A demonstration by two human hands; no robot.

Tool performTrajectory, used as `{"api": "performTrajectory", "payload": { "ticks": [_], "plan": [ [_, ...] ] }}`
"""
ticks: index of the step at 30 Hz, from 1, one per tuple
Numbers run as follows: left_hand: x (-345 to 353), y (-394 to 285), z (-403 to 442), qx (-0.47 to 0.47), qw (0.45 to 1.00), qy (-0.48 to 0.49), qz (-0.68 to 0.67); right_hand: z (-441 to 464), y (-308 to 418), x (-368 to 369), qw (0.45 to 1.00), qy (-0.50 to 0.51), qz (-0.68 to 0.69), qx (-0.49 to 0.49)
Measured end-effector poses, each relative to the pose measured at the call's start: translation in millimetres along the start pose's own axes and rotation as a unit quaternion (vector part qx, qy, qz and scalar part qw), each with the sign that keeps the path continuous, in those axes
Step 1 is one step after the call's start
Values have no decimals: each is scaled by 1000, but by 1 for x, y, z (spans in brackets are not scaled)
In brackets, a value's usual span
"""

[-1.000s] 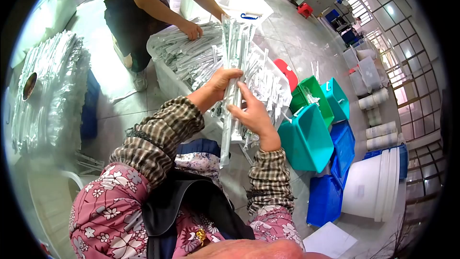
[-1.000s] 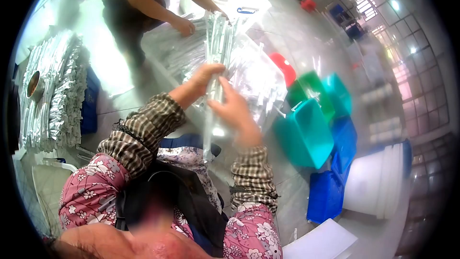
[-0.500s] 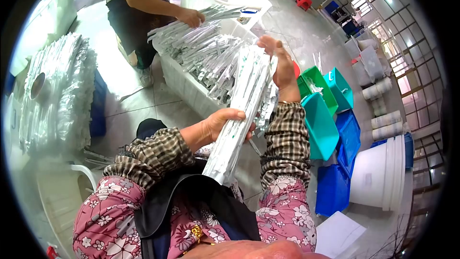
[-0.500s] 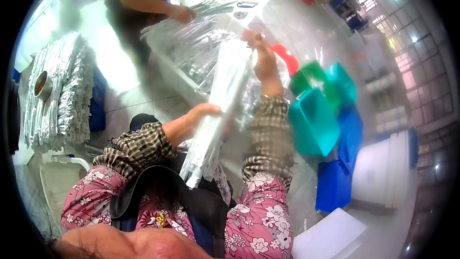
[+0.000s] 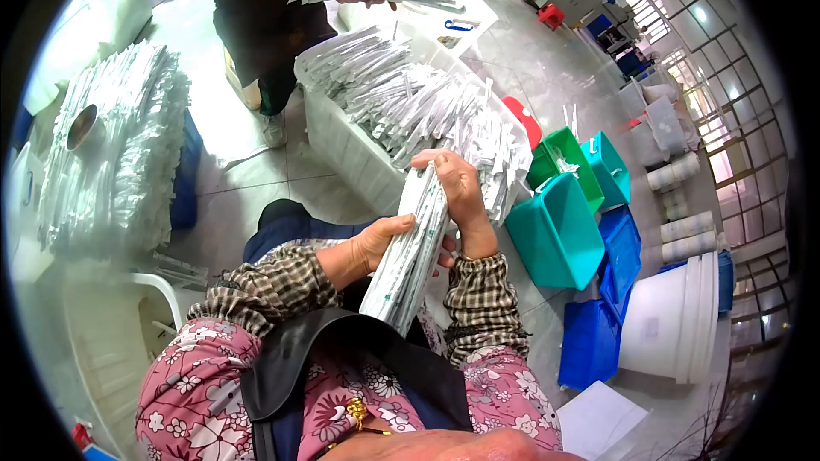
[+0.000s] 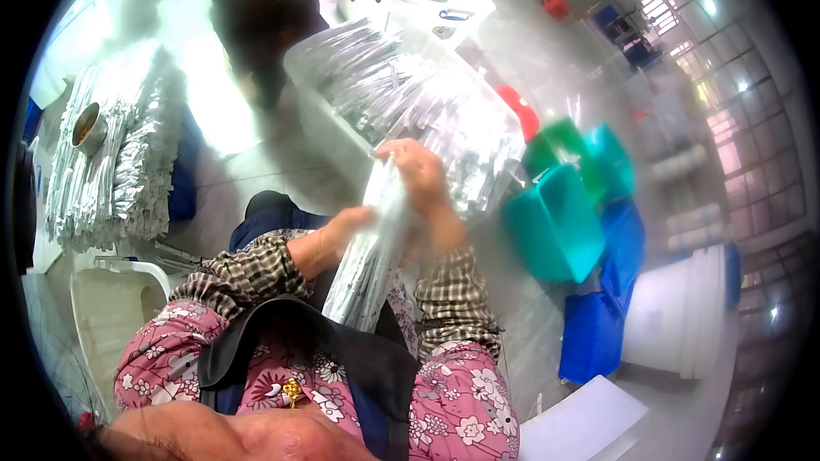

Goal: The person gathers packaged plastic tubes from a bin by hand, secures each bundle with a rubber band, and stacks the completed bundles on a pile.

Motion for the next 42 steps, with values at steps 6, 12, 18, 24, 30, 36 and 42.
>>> {"api": "performTrajectory", "payload": {
  "ticks": [6,12,18,24,30,36,42],
  "plan": [
    [30,-17,-17,45,998,-28,16,-1,39,9,992,102,77,-6],
    [25,-19,-31,45,996,-75,-13,9,52,27,997,55,-39,-48],
    [59,-73,-64,165,974,-104,119,45,133,45,980,15,-69,-186],
    [50,-94,-105,236,955,-121,133,40,148,90,953,4,-155,-261],
    [58,-102,-114,227,947,-100,202,35,171,97,948,-17,-184,-259],
    [62,-155,-162,383,863,-185,272,7,137,45,981,-1,-20,-191],
    [42,-218,-252,474,821,-212,238,-137,67,63,942,200,-197,-182]
  ]
}}
Point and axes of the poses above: each hand's wrist, its own z-axis towards the middle knuckle, its own x-axis out of the palm, y = z × x, the point moved 8 cm from there along z, towards the middle knuckle, and after that the axes turned 3 degrees about -z, right-handed, at the moved point
